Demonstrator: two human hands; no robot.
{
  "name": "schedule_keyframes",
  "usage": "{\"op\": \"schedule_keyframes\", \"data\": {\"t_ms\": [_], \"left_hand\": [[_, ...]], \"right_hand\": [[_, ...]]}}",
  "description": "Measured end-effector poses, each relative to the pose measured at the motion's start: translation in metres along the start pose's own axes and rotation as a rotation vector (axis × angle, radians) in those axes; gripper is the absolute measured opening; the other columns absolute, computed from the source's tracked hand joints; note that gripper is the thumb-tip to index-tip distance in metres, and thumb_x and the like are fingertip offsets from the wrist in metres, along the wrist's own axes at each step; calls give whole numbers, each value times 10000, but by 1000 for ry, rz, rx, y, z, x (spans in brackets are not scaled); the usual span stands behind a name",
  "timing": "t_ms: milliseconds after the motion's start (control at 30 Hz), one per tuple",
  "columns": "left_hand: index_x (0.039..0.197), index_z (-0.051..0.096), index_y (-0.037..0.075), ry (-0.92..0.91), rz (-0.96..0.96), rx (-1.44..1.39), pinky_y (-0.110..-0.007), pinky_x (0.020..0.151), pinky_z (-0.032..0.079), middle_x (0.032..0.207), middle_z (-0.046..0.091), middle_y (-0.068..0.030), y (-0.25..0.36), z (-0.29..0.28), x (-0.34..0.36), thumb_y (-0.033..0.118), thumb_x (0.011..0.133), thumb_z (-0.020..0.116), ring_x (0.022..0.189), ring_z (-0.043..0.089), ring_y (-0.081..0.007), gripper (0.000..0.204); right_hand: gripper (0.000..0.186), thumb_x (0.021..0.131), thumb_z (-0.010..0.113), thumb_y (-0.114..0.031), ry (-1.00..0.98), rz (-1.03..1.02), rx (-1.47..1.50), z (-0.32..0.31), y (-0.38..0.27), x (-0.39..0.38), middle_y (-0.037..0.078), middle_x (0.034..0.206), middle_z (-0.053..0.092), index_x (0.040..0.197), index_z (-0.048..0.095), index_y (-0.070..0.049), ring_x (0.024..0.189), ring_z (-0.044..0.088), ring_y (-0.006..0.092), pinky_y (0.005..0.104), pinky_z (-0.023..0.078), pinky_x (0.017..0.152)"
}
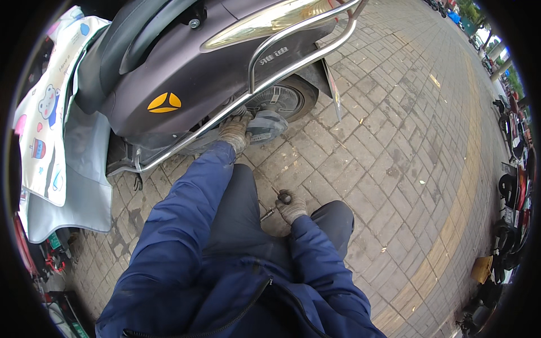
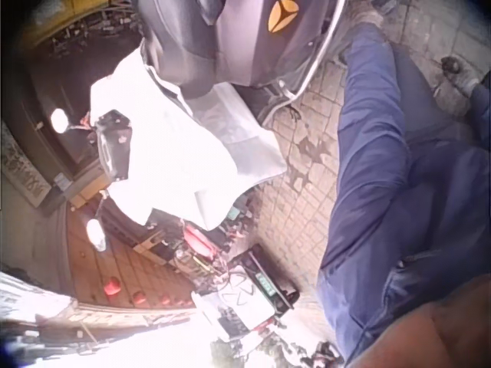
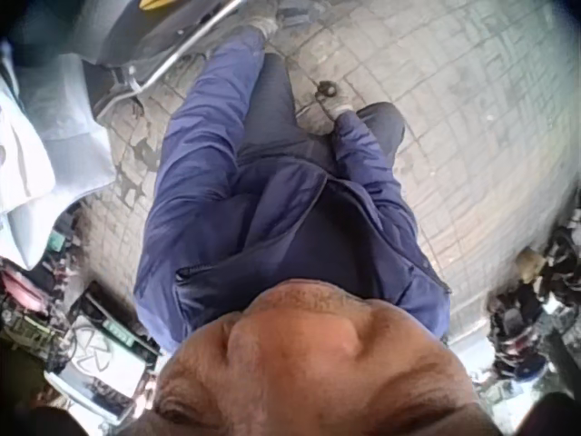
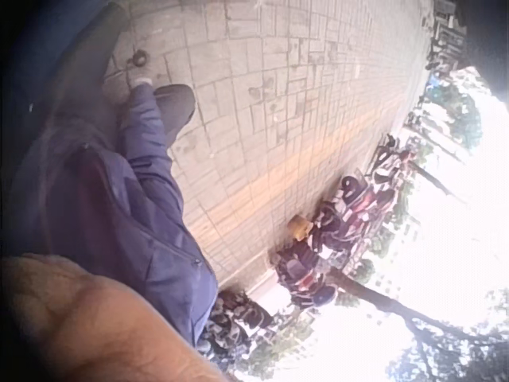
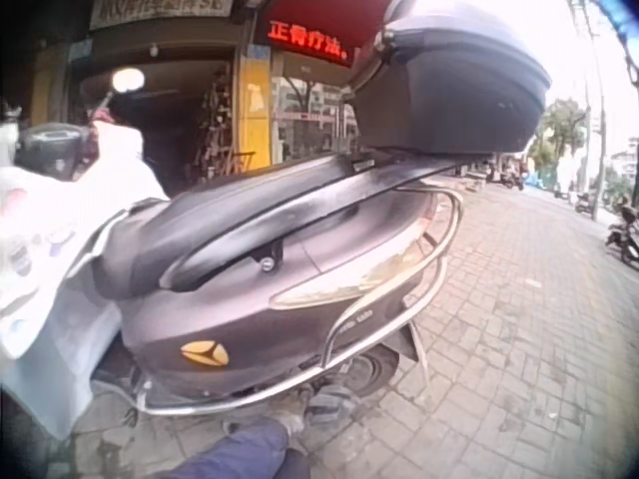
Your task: The person works on the rear wheel area of a scooter, using a screwdriver to remove a plastic cover and then pliers to cut a zip tie. They retrieve pliers from a nearby tool rack and return to the scooter to complete the removal.
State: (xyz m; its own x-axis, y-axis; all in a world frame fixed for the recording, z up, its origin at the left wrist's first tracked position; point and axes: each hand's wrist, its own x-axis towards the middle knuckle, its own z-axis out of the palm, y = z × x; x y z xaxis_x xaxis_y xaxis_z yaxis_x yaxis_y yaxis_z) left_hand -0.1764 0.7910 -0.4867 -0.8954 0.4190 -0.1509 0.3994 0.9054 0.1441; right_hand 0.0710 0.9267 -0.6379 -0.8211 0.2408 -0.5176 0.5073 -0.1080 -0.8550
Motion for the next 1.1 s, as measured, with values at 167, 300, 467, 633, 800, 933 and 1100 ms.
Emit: {"op": "schedule_keyframes", "data": {"t_ms": [167, 300, 467, 633, 800, 933, 1100], "left_hand": [[1379, 383, 187, -55, 10, -68, -474, 1095, 263, 1383, 418, -110, 1, -10, -3, 328, 843, 593, 1317, 355, -312, 593], [1360, 401, 173, -33, 4, -94, -468, 1099, 253, 1358, 436, -107, 1, -9, -5, 313, 843, 594, 1314, 358, -305, 569], [1344, 419, 213, 0, 3, -112, -464, 1107, 244, 1353, 440, -106, 1, -8, -5, 287, 843, 603, 1316, 351, -305, 539], [1328, 446, 195, 256, 48, -170, -467, 1083, 286, 1316, 452, -140, 2, -5, -25, 241, 795, 629, 1249, 397, -357, 566], [1246, 518, 107, 439, 22, -237, -464, 1015, 355, 1262, 471, -150, 6, 12, -76, 201, 731, 660, 1158, 447, -371, 543], [1229, 527, 89, 574, -45, -289, -454, 970, 387, 1250, 481, -159, 7, 6, -111, 172, 717, 671, 1134, 464, -360, 538], [1180, 546, 76, 1139, -47, -430, -441, 925, 420, 1177, 501, -169, 5, -39, -125, 89, 689, 686, 1104, 475, -356, 511]], "right_hand": [[337, 780, 655, 9, 8, -104, -36, 2, -6, -9, 32, 838, 606, 1105, 563, -7, 794, 570, 118, 242, 497, 753], [321, 789, 608, 82, -15, -17, 126, 3, -3, -10, 45, 847, 588, 1097, 559, 5, 808, 560, 128, 244, 503, 759], [333, 784, 617, 54, -20, 49, 284, 1, 6, -13, 31, 848, 596, 1098, 561, -40, 697, 551, 124, 244, 484, 615], [338, 788, 550, 157, 30, 138, 204, -2, 4, -18, 77, 931, 558, 1092, 534, 10, 876, 550, 170, 281, 508, 825], [336, 781, 576, 134, 40, 300, 437, -2, 7, -10, 78, 922, 562, 1085, 531, -3, 865, 552, 166, 280, 514, 805], [337, 784, 617, 79, -63, 230, 173, 1, 10, -6, 65, 898, 577, 1095, 528, -16, 834, 559, 158, 275, 511, 784], [358, 786, 667, -6, -142, 191, 64, 3, -1, -7, 40, 879, 603, 1114, 536, -62, 694, 562, 144, 269, 503, 620]]}}
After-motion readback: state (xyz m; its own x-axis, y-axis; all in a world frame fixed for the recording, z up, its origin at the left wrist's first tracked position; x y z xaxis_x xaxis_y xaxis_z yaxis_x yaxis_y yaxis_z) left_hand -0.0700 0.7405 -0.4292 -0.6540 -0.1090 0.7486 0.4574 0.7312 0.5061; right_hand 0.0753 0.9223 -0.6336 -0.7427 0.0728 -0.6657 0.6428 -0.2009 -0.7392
